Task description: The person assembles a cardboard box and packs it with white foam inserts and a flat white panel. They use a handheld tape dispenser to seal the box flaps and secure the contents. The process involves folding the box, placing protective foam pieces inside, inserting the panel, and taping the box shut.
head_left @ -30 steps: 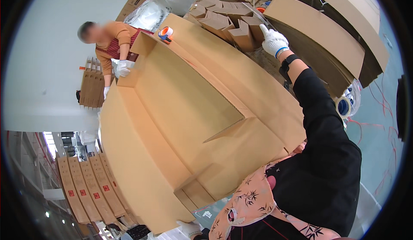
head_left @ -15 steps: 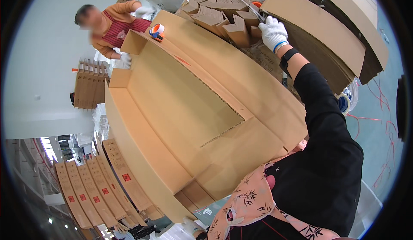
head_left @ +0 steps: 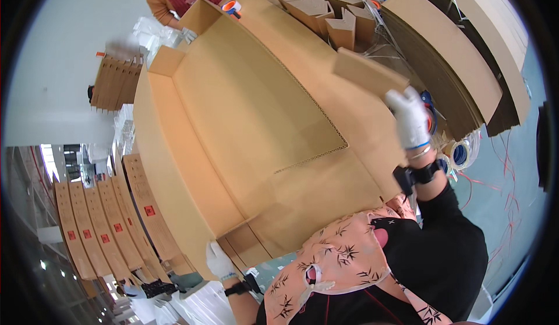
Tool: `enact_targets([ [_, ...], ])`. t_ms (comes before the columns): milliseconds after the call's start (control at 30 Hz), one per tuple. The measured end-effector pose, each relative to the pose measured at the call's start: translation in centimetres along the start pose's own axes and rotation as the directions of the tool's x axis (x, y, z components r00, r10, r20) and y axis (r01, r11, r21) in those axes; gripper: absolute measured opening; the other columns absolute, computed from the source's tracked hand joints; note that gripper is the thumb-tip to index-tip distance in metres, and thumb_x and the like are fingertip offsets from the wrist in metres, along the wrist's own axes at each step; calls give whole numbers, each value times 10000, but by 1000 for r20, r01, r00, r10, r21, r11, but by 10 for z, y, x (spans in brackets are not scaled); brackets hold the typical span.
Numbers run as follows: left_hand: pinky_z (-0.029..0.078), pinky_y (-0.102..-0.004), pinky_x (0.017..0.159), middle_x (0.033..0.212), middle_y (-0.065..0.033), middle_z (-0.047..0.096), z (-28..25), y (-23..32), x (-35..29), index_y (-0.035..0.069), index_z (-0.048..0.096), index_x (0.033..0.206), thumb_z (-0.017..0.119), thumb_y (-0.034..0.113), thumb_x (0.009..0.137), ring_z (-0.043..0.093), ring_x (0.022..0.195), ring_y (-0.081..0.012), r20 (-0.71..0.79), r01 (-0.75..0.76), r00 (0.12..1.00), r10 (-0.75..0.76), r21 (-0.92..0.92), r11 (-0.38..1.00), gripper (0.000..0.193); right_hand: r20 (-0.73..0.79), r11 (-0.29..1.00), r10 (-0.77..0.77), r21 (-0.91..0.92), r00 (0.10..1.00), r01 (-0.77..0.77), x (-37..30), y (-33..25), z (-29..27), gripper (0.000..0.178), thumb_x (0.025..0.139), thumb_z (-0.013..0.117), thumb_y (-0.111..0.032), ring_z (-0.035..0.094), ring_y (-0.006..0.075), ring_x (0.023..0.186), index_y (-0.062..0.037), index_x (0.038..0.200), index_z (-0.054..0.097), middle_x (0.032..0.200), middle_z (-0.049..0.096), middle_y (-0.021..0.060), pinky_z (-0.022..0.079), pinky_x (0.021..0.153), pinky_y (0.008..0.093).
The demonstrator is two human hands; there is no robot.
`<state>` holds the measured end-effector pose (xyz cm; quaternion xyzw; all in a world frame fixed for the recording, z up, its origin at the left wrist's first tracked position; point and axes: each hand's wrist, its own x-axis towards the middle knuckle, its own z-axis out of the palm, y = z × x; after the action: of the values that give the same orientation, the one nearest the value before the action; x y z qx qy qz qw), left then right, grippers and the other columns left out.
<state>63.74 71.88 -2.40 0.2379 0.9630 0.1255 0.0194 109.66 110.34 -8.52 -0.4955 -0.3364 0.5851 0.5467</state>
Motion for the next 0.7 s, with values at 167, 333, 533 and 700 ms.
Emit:
enact_targets([
  [167,494,-500,931,1195,-288,648,-2,5,14,-15,655,1199,518,455,985,617,1086,-466,94,-79,994,60,213,974,535,121,955,231,-220,965,-201,-14,59,80,402,881,707,-376,632,191,699,19,931,659,759,648,87,494,631,335],
  [333,468,-460,1024,1294,-263,616,-9,-9,28,2,578,1322,555,503,956,589,1196,-424,104,-197,978,180,187,962,621,389,487,-124,-778,913,397,39,114,83,347,959,595,-337,655,289,795,-14,1030,700,842,673,175,506,689,403],
  [533,336,-442,1169,1533,-282,390,-21,-49,55,43,393,1506,544,669,900,355,1447,-401,271,-271,931,245,63,961,885,209,954,152,-288,966,-88,72,128,22,317,994,606,-253,587,112,891,-19,1200,661,1058,668,38,470,766,272],
  [700,327,-454,1172,1574,-296,298,-42,-58,59,66,285,1562,537,689,883,331,1445,-446,389,-290,886,253,39,956,956,73,765,-439,-491,895,416,-70,-15,80,505,1056,493,-357,578,260,1224,34,1371,552,1354,607,173,426,1062,362],
])
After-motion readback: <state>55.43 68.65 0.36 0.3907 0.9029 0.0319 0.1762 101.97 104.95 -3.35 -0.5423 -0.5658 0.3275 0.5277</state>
